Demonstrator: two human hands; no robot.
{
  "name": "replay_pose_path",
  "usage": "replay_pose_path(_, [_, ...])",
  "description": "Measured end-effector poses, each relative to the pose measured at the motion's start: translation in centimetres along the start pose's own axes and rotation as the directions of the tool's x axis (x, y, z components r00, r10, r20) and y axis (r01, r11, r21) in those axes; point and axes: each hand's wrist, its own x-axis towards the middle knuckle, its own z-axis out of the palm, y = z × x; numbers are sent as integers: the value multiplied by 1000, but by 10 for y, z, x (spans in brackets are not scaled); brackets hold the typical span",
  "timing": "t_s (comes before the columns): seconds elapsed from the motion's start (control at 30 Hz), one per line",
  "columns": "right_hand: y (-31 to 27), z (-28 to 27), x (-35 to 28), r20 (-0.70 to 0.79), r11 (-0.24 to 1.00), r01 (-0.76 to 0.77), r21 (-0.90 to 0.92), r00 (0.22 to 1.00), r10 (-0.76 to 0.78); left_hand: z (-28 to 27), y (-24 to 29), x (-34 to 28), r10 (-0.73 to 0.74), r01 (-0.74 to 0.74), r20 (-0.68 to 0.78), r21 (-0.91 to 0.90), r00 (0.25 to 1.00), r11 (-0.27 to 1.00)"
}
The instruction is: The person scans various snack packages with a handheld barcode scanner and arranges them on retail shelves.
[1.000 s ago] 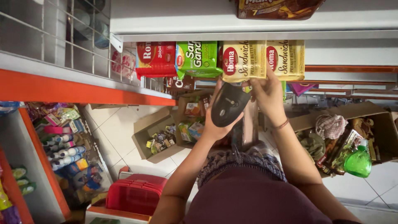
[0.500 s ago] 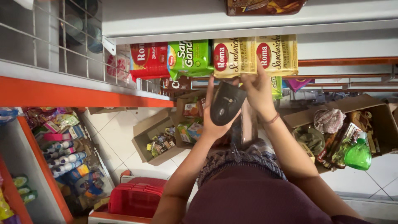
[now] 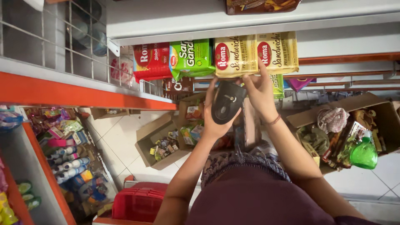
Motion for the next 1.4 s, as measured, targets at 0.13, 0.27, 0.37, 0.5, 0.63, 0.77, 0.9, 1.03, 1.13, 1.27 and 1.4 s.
replay_pose_path(0.13, [-5,-8,-24,-78,992,-10,-126,997,0,5,0,-10,-166,157,-49,-163,985,974])
replay_pose_path(0.27, [-4,-22,-56,-146,997,70,23,987,-66,20,-10,-29,-373,387,110,-357,921,851])
replay_pose_path(0.37, [5,-36,-80,-261,999,33,10,965,-29,37,-28,-42,-337,398,223,-358,915,845])
replay_pose_path(0.5, [27,-65,-122,-421,1000,-8,20,907,16,71,-48,-57,-329,474,396,-355,857,806])
replay_pose_path(0.63, [44,-111,-169,-528,1000,4,-5,849,-6,109,-46,-61,-357,561,522,-306,774,769])
replay_pose_path(0.77, [48,-170,-205,-654,982,-189,-27,746,126,153,-24,-56,-175,414,591,-298,788,860])
replay_pose_path(0.9, [52,-238,-236,-735,970,-236,49,649,195,218,6,-63,-240,517,680,-237,693,823])
replay_pose_path(1.03, [74,-319,-266,-804,981,-190,37,577,142,302,29,-76,-228,515,725,-200,650,833])
replay_pose_path(1.13, [111,-381,-290,-852,982,-186,23,510,117,375,31,-90,-274,554,787,-102,553,826])
replay_pose_path(1.27, [186,-457,-326,-933,920,-364,-144,360,-3,485,2,-121,-249,562,858,-55,450,826])
replay_pose_path(1.4, [260,-513,-352,-996,866,-493,-83,72,-55,596,-56,-165,-209,486,884,-24,419,874])
